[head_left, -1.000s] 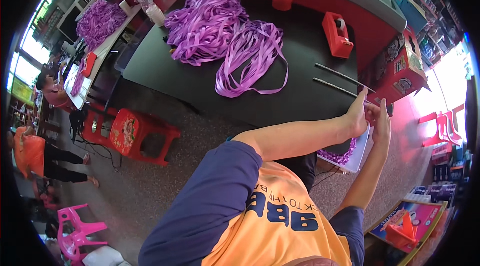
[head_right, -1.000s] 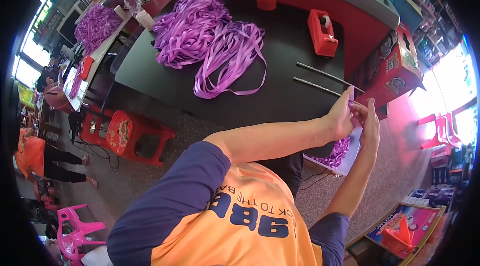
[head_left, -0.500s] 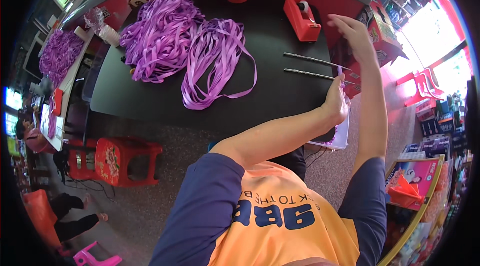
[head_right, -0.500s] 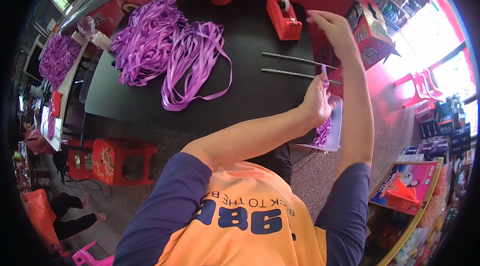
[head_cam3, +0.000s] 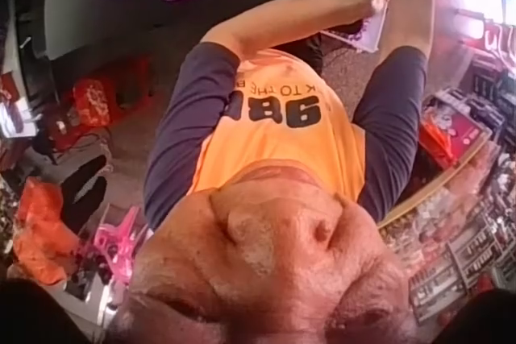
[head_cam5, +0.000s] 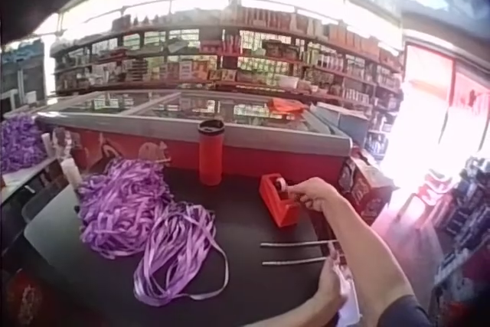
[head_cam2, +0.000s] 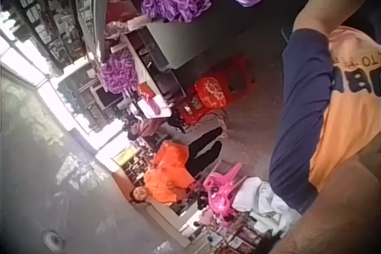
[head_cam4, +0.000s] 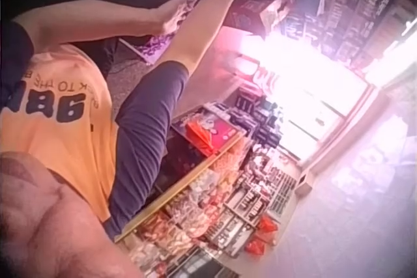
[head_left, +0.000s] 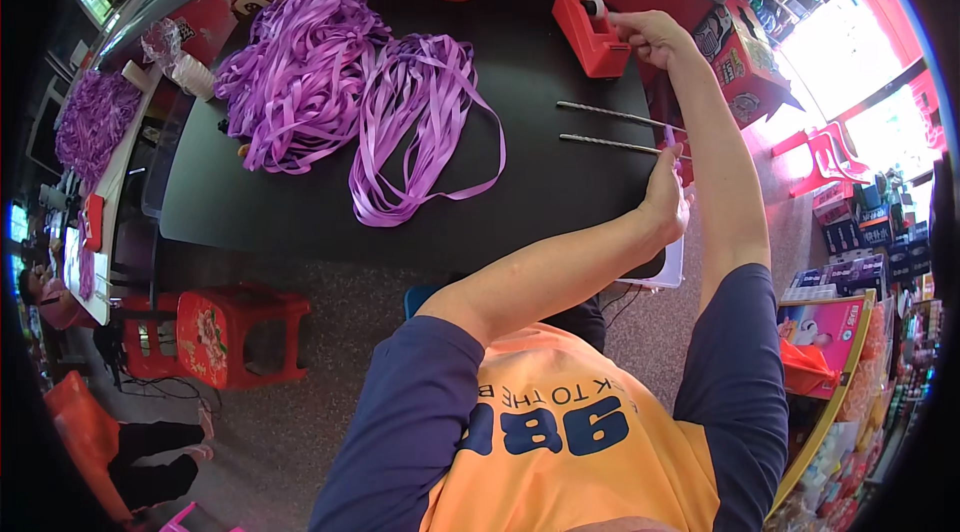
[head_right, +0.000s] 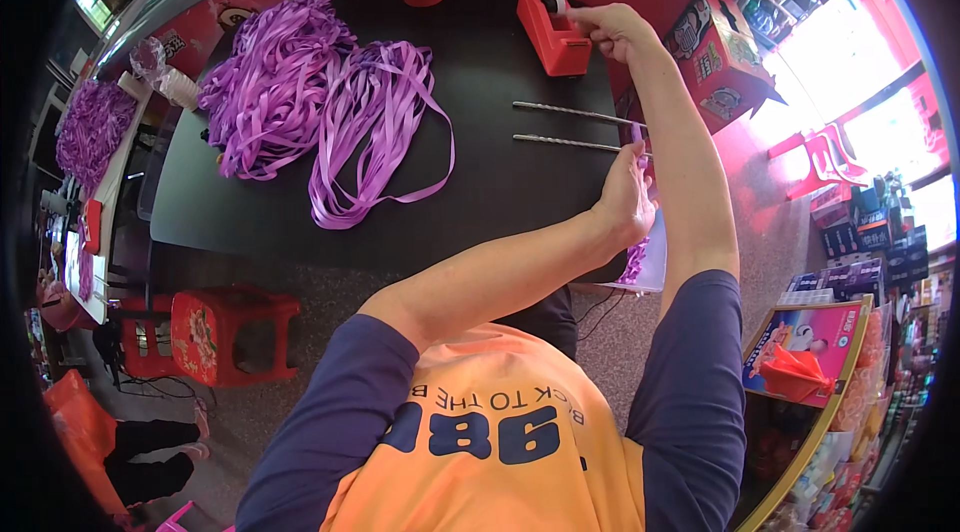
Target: Tying and measuring purple ribbons using metal rods as a jig.
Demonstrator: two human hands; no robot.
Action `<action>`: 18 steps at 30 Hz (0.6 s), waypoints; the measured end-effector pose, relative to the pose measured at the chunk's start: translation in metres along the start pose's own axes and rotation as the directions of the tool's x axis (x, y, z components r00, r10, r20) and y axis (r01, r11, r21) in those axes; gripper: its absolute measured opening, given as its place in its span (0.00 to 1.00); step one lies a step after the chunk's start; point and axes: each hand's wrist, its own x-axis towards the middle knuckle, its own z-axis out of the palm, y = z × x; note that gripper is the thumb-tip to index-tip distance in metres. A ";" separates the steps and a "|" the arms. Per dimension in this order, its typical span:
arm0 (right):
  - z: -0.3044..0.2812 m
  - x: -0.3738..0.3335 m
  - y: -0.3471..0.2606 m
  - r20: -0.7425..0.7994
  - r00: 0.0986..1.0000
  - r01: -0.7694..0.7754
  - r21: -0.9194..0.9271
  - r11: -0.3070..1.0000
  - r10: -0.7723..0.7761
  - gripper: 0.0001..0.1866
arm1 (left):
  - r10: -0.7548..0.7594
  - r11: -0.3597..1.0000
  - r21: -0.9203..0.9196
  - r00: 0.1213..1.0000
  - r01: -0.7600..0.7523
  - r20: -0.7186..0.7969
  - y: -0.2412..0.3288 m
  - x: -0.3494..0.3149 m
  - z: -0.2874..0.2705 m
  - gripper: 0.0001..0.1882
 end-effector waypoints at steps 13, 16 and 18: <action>-0.017 -0.041 0.030 0.144 0.990 -0.039 0.280 0.959 -0.002 0.08 | -0.009 1.000 0.016 0.997 0.010 -0.080 0.000 0.004 -0.002 0.34; -0.013 -0.042 0.040 0.121 0.993 -0.029 0.275 0.961 -0.005 0.08 | -0.016 1.000 0.014 0.995 0.018 -0.099 0.001 0.002 0.003 0.29; -0.012 -0.042 0.045 0.147 0.989 -0.033 0.295 0.955 -0.011 0.08 | -0.018 1.000 0.012 0.996 0.019 -0.089 0.003 0.002 0.004 0.26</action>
